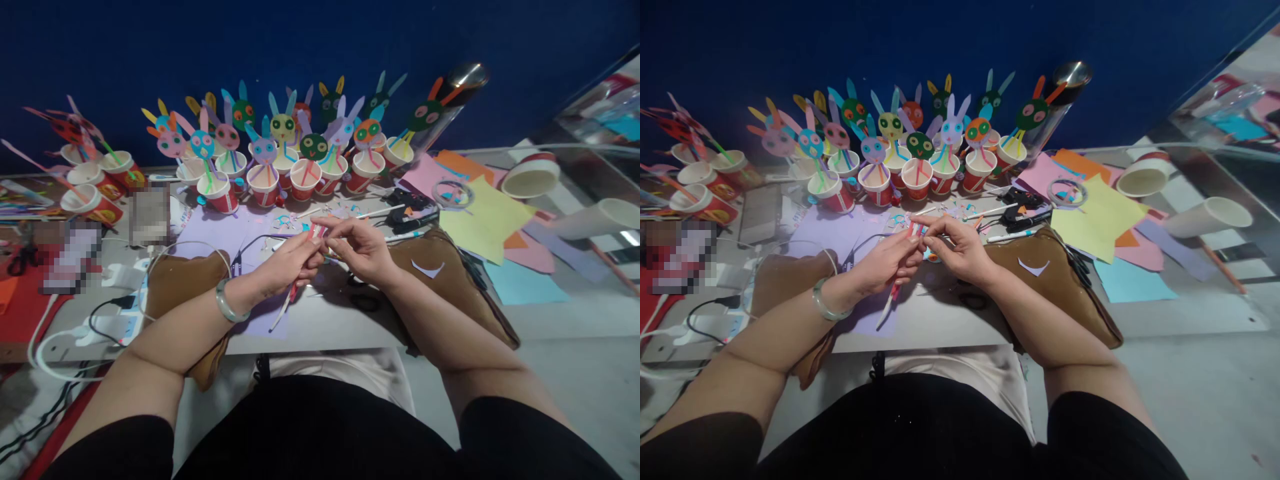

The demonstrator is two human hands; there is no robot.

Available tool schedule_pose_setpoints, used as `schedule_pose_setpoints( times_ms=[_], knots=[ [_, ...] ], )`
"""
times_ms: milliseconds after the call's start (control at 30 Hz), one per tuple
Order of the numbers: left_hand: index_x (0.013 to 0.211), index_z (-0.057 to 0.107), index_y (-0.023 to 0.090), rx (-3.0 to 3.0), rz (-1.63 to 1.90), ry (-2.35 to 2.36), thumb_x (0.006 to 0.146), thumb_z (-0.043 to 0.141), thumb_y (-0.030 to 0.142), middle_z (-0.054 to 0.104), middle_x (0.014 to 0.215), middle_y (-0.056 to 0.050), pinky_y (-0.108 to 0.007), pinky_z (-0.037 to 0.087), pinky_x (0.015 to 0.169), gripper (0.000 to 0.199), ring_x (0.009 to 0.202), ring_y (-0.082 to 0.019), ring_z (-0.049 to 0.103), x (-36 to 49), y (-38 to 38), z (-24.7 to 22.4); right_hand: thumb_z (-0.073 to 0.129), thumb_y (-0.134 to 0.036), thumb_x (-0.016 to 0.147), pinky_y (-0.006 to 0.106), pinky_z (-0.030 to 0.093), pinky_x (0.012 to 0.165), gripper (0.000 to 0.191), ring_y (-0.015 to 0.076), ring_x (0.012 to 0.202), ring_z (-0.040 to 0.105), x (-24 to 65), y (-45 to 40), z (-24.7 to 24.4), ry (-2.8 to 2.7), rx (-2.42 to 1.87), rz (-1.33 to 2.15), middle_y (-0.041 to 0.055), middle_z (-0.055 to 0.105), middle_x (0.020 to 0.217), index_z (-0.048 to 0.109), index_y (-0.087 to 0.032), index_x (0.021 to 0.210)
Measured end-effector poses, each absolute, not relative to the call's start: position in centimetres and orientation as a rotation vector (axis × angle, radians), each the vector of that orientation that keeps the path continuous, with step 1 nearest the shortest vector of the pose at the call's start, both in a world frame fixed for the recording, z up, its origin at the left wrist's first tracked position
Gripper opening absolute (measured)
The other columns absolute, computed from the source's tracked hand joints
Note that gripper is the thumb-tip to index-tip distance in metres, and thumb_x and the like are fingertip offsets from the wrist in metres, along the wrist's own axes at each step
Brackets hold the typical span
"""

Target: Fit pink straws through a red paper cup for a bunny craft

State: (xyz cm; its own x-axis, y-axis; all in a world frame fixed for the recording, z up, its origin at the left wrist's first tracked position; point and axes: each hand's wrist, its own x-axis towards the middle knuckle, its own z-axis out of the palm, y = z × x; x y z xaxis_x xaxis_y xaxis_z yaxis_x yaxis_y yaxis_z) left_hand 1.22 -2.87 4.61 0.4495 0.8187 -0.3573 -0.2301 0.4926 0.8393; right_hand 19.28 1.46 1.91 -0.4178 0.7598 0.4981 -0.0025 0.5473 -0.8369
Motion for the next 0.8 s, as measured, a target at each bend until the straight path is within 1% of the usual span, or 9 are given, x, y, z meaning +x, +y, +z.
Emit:
schedule_pose_setpoints(
  times_ms=[67, 200, 300, 400, 500, 567, 600, 700, 800],
  knots=[
    [0.089, 0.045, 0.022, 0.790, 0.760, 0.884, 0.103, 0.053, 0.041, 0.038, 0.063, 0.010, -0.012, 0.029, 0.038, 0.025, 0.041, -0.003, 0.031, 1.3, -2.9, 4.7, 0.072, -0.048, 0.095, 0.044, 0.055, 0.104, 0.027, 0.0301, 0.126, 0.072, 19.3, 1.5, 1.9, -1.826, -0.633, 1.015, 0.0110, 0.080, 0.107, 0.065, -0.023, 0.087],
    [0.088, 0.045, 0.022, 0.744, 0.752, 0.949, 0.105, 0.049, 0.039, 0.034, 0.060, 0.011, -0.010, 0.017, 0.037, 0.025, 0.038, -0.002, 0.022, 1.5, -2.9, 4.9, 0.070, -0.050, 0.096, 0.044, 0.056, 0.102, 0.028, 0.0286, 0.126, 0.071, 19.4, 1.6, 2.2, -1.831, -0.650, 1.075, 0.0096, 0.080, 0.105, 0.064, -0.024, 0.086],
    [0.090, 0.048, 0.022, 0.725, 0.745, 0.999, 0.104, 0.047, 0.039, 0.033, 0.060, 0.011, -0.011, 0.014, 0.038, 0.022, 0.038, -0.002, 0.021, 1.6, -2.8, 5.1, 0.072, -0.049, 0.095, 0.042, 0.056, 0.101, 0.028, 0.0266, 0.122, 0.072, 19.6, 1.7, 2.6, -1.774, -0.695, 1.112, 0.0097, 0.080, 0.110, 0.064, -0.024, 0.085],
    [0.094, 0.052, 0.022, 0.757, 0.752, 1.027, 0.103, 0.046, 0.039, 0.035, 0.061, 0.010, -0.012, 0.016, 0.038, 0.020, 0.038, -0.003, 0.023, 1.6, -2.7, 4.9, 0.076, -0.052, 0.091, 0.039, 0.056, 0.097, 0.033, 0.0246, 0.113, 0.073, 19.9, 2.0, 3.1, -1.695, -0.771, 1.149, 0.0103, 0.079, 0.111, 0.065, -0.022, 0.084],
    [0.097, 0.052, 0.021, 0.842, 0.798, 1.016, 0.104, 0.046, 0.035, 0.036, 0.062, 0.010, -0.013, 0.018, 0.040, 0.017, 0.040, -0.003, 0.026, 1.6, -2.8, 4.4, 0.081, -0.057, 0.085, 0.033, 0.055, 0.081, 0.040, 0.0197, 0.090, 0.070, 20.3, 2.4, 3.7, -1.685, -0.803, 1.221, 0.0075, 0.075, 0.095, 0.066, -0.020, 0.080],
    [0.099, 0.050, 0.020, 0.901, 0.804, 1.010, 0.104, 0.046, 0.032, 0.037, 0.064, 0.010, -0.014, 0.020, 0.041, 0.014, 0.041, -0.003, 0.028, 1.7, -2.9, 4.0, 0.084, -0.059, 0.080, 0.030, 0.052, 0.071, 0.044, 0.0158, 0.075, 0.064, 20.5, 2.5, 4.0, -1.716, -0.816, 1.297, 0.0041, 0.070, 0.082, 0.066, -0.019, 0.078],
    [0.098, 0.049, 0.020, 0.930, 0.800, 1.007, 0.104, 0.046, 0.031, 0.038, 0.064, 0.010, -0.015, 0.020, 0.042, 0.013, 0.042, -0.003, 0.029, 1.7, -2.9, 3.8, 0.085, -0.060, 0.078, 0.029, 0.051, 0.067, 0.045, 0.0146, 0.070, 0.061, 20.5, 2.5, 4.1, -1.732, -0.824, 1.336, 0.0028, 0.067, 0.077, 0.066, -0.019, 0.077],
    [0.094, 0.045, 0.021, 1.060, 0.804, 1.004, 0.104, 0.048, 0.035, 0.041, 0.066, 0.009, -0.018, 0.025, 0.045, 0.018, 0.045, -0.004, 0.031, 1.6, -3.0, 3.1, 0.085, -0.061, 0.078, 0.027, 0.047, 0.061, 0.047, 0.0132, 0.067, 0.057, 20.5, 2.2, 4.3, -1.771, -0.859, 1.383, 0.0020, 0.065, 0.074, 0.066, -0.018, 0.076],
    [0.095, 0.047, 0.021, 1.306, 0.832, 1.026, 0.105, 0.048, 0.044, 0.044, 0.068, 0.007, -0.022, 0.032, 0.052, 0.025, 0.053, -0.008, 0.038, 1.4, -3.1, 2.5, 0.083, -0.059, 0.081, 0.026, 0.045, 0.060, 0.045, 0.0126, 0.066, 0.056, 20.4, 1.8, 4.4, -1.787, -0.881, 1.342, 0.0021, 0.065, 0.074, 0.066, -0.018, 0.077]
  ],
)
